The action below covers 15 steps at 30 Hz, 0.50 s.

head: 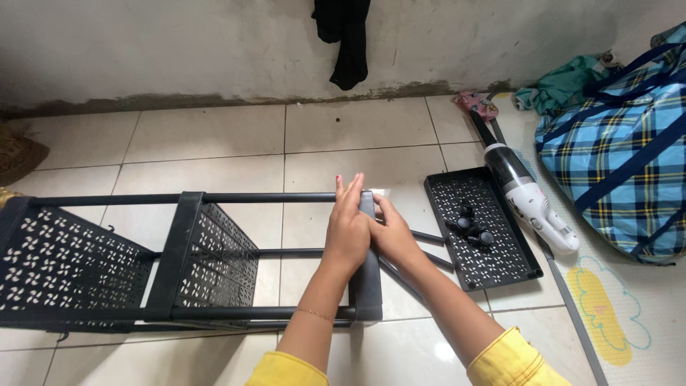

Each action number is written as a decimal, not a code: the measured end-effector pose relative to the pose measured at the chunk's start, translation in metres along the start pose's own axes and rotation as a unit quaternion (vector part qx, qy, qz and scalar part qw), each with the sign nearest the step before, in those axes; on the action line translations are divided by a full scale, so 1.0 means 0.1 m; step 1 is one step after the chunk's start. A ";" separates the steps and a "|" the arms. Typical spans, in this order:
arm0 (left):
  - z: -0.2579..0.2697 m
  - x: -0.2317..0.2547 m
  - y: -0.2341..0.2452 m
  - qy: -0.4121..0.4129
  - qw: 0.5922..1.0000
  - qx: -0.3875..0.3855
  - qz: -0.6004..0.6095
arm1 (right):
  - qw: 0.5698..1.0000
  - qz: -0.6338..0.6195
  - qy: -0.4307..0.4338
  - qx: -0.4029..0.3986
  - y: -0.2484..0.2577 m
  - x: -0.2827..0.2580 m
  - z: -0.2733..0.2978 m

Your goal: The person disassembles a black metal shoe rack by removing wheels, side panels, and horizontal rods. The components are placed on the floor as they are detached.

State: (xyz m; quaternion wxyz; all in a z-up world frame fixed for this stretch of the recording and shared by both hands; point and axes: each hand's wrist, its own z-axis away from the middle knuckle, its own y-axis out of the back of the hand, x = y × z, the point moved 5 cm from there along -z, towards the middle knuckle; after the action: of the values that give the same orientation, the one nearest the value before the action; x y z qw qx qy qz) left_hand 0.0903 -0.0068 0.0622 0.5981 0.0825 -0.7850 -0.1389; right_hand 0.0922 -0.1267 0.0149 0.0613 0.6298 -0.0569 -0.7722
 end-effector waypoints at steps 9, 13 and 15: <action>-0.27 0.15 -0.16 0.043 0.977 -0.076 0.194 | 0.949 0.308 0.044 0.059 0.45 -0.52 0.04; -0.04 0.45 -0.24 0.082 0.985 -0.135 0.069 | 0.926 0.339 0.082 0.147 0.70 -0.76 0.09; 0.18 0.60 -0.28 0.065 0.977 -0.202 -0.017 | 0.921 0.327 0.094 0.188 0.74 -0.80 0.14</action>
State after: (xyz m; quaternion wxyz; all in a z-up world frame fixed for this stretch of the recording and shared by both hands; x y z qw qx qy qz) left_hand 0.0559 -0.0488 0.1037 0.6500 -0.0184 -0.6984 -0.2991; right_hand 0.0958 -0.1868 0.1070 0.1959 0.6460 -0.3975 -0.6216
